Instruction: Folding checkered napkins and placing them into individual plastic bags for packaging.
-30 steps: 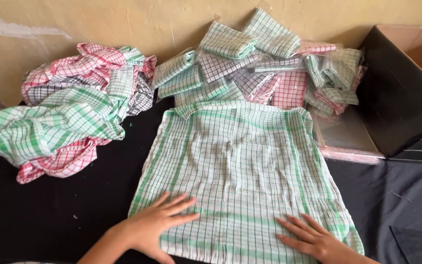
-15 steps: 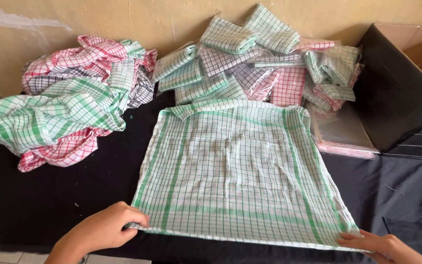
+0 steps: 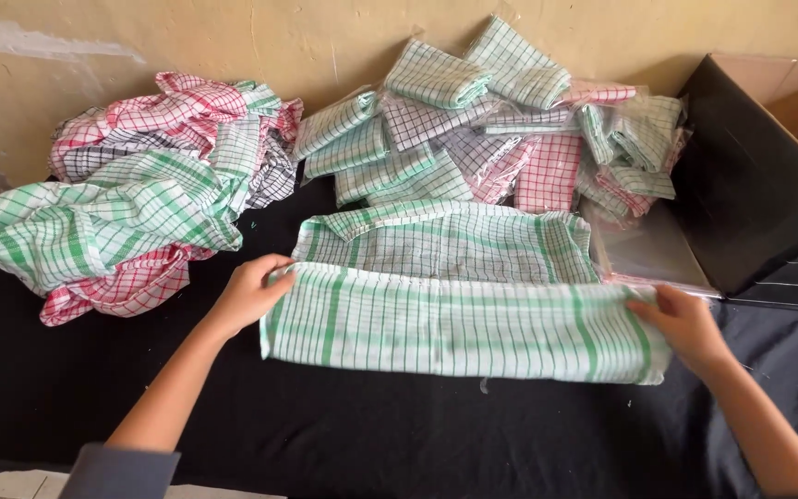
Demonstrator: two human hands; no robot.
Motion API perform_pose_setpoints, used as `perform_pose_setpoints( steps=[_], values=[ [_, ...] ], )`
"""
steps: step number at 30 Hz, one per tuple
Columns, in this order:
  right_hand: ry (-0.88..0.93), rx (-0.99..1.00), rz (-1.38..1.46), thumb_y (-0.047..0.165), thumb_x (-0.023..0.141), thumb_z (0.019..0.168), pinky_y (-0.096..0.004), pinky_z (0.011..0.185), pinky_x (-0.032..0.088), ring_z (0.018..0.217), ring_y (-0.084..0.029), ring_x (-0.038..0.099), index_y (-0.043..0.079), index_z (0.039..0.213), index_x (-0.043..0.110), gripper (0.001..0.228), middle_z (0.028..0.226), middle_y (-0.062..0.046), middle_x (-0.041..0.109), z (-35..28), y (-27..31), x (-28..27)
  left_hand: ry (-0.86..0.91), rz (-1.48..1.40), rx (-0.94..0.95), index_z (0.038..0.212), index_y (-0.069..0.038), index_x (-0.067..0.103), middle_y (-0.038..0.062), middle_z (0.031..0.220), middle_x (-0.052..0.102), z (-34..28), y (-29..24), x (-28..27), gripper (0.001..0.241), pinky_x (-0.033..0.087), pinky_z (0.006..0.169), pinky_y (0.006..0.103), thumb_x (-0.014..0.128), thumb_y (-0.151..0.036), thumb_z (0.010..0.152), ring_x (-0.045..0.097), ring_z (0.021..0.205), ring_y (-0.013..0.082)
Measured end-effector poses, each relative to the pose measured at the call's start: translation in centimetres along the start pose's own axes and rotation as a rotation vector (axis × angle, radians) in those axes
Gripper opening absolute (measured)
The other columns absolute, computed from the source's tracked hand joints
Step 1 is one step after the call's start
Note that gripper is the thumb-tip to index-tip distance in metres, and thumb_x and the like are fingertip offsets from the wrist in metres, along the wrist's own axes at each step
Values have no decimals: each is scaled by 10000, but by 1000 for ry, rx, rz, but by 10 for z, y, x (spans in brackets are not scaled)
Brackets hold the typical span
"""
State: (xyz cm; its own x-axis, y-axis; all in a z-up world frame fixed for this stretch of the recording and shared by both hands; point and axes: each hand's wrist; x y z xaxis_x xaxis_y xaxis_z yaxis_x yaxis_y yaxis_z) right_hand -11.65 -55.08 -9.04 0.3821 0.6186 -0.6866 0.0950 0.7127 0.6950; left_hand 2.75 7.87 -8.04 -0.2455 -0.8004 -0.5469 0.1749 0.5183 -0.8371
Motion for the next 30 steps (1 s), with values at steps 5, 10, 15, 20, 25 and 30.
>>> perform_pose_setpoints(
  steps=[5,10,15,20,25,30],
  values=[
    [7,125,-31,302,812,862,-352,893,510,1024,-240,689,-43,1115,734,435,1031,-117,745,29,-31,35,-183,113,69,1246,-125,705,82,1087,756,30,39,16,324,554,757,283,650,-246,952,703,876,154],
    [-21,201,-128,390,790,846,-417,955,523,1134,-315,674,16,1250,724,555,1181,-185,728,18,-18,37,-196,139,147,1226,-71,699,2,538,515,34,43,18,261,322,447,290,610,-152,994,365,445,102],
    [-57,172,-231,429,771,863,-392,767,544,881,-245,709,103,1328,666,577,1080,-95,755,5,3,36,-253,226,195,1426,-51,533,148,1189,713,30,21,22,550,581,896,382,684,-257,940,716,1006,240],
    [-248,-251,-437,203,737,923,-480,883,599,1028,-345,721,216,1246,728,323,1191,-41,676,-13,51,76,-135,229,326,1259,-42,689,219,1076,722,-5,-49,107,304,591,882,459,556,-104,993,710,990,368],
    [84,-496,-261,139,677,879,-428,862,619,1124,-301,712,175,1165,745,296,1170,-35,734,-56,128,144,58,519,692,1196,-79,720,223,1187,697,-34,-83,196,361,455,975,656,492,-245,970,628,1179,421],
    [214,-692,-538,380,533,1023,-530,1065,472,1395,-378,494,211,1397,614,419,1423,-106,593,-55,128,155,483,591,439,1397,-144,603,187,1606,372,-47,-122,137,590,101,1128,767,262,-485,1057,242,1510,423]
  ],
)
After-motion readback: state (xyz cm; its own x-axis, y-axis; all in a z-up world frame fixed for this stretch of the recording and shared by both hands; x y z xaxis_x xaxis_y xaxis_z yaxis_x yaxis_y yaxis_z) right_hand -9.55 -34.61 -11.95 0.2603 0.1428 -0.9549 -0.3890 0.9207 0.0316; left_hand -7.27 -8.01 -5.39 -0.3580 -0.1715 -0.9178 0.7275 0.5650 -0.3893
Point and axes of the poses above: each hand's wrist, its own z-axis towards the middle knuckle, its own x-axis out of the palm, y = z × x
